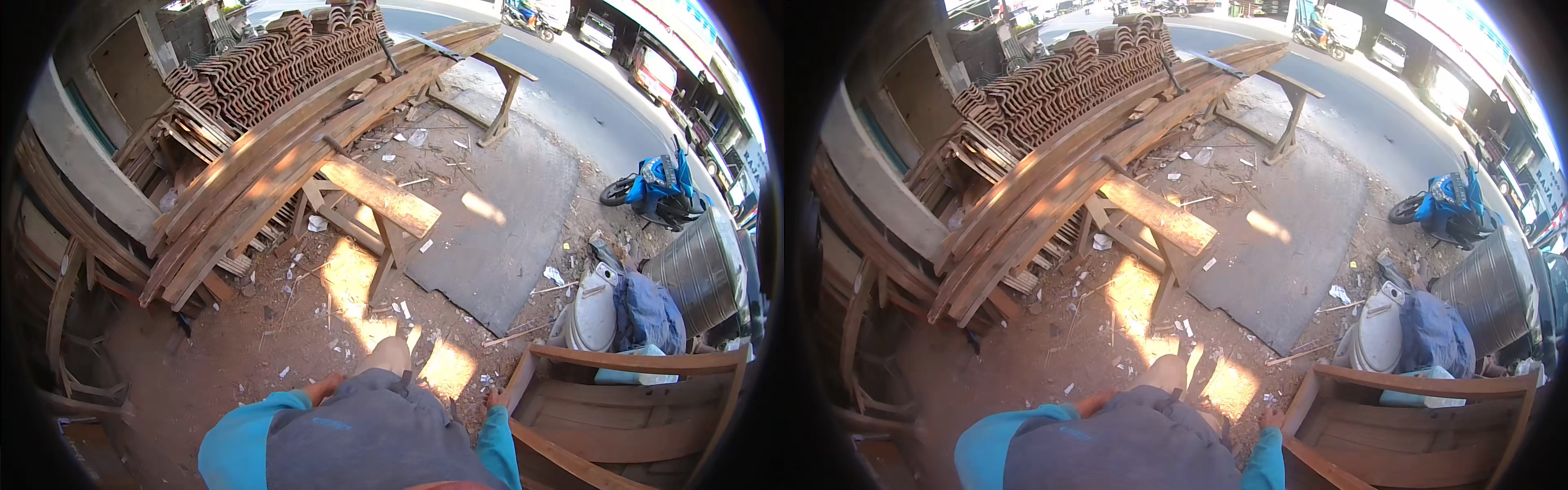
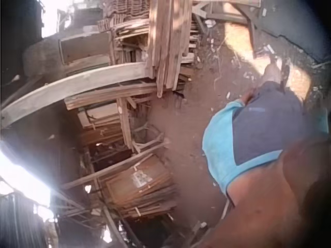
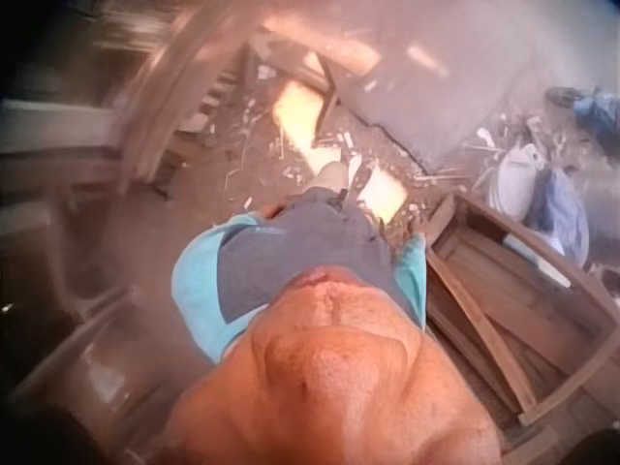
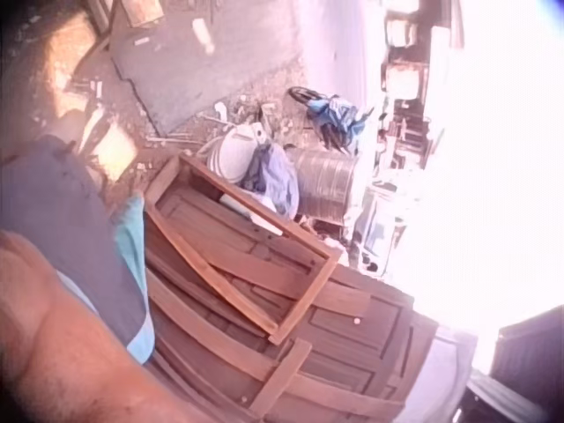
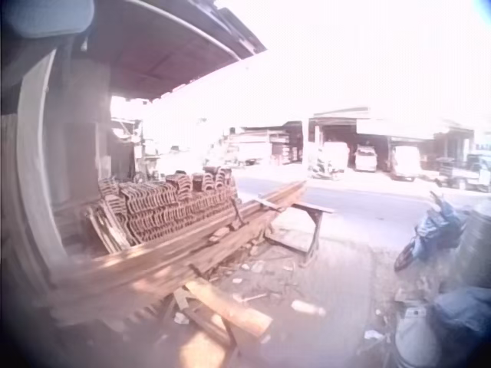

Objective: The person removes nails from wooden planks using pliers and a hammer before carrying a plank away.

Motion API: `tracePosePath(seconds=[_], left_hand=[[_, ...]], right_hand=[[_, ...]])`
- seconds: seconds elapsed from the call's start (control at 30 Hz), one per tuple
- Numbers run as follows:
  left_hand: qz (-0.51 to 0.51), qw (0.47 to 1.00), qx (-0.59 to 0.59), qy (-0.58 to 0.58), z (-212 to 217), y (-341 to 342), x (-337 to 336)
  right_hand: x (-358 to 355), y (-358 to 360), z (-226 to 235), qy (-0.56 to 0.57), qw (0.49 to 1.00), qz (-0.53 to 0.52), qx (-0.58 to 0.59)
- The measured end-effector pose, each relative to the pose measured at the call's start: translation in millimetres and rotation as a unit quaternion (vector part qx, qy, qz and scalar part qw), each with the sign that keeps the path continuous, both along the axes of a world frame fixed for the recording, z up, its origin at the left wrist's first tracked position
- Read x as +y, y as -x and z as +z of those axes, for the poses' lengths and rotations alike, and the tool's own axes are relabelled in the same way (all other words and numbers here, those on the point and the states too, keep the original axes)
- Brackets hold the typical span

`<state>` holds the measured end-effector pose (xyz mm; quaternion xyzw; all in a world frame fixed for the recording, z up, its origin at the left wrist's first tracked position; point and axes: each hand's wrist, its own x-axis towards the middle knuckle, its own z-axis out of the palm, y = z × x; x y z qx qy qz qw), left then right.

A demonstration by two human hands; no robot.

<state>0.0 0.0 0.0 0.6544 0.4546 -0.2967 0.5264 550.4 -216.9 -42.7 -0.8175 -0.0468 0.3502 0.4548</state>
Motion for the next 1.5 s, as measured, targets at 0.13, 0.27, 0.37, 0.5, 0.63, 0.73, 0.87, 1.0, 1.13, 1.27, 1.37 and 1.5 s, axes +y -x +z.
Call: tracePosePath(seconds=[0.13, 0.27, 0.37, 0.5, 0.63, 0.73, 0.87, 1.0, 1.13, 1.27, 1.37, 1.5], left_hand=[[0.131, 0.981, -0.101, -0.103, 8, -118, 66], [0.228, 0.947, -0.181, -0.136, 93, -265, 171], [0.210, 0.901, -0.346, -0.154, 111, -380, 265], [0.154, 0.951, -0.266, -0.024, 163, -502, 401], [0.124, 0.950, -0.238, -0.162, 151, -547, 489], [0.151, 0.944, -0.239, -0.170, 148, -579, 532], [0.129, 0.957, -0.218, -0.145, 124, -594, 580], [0.185, 0.961, -0.155, -0.134, 96, -608, 624], [0.296, 0.934, -0.122, -0.159, 80, -612, 669], [0.472, 0.865, -0.028, -0.168, 79, -613, 663], [0.511, 0.841, 0.018, -0.175, 87, -616, 662], [0.535, 0.837, 0.047, -0.109, 134, -628, 701]], right_hand=[[122, -136, 64, 0.009, 0.994, 0.036, -0.106], [199, -170, 46, 0.007, 0.995, 0.058, -0.076], [236, -186, 40, 0.040, 0.995, 0.081, -0.038], [246, -188, 54, 0.181, 0.977, 0.073, 0.087], [298, -224, 62, 0.219, 0.968, 0.114, 0.038], [361, -261, 68, 0.192, 0.976, 0.098, 0.025], [455, -328, 70, 0.147, 0.985, 0.095, 0.005], [561, -424, 63, 0.047, 0.994, 0.074, 0.069], [657, -488, 54, 0.254, 0.864, 0.385, -0.201], [749, -598, -37, 0.271, 0.814, 0.483, -0.176], [896, -582, 29, 0.142, 0.950, 0.245, 0.130], [1079, -616, 64, 0.025, 0.944, 0.330, 0.019]])
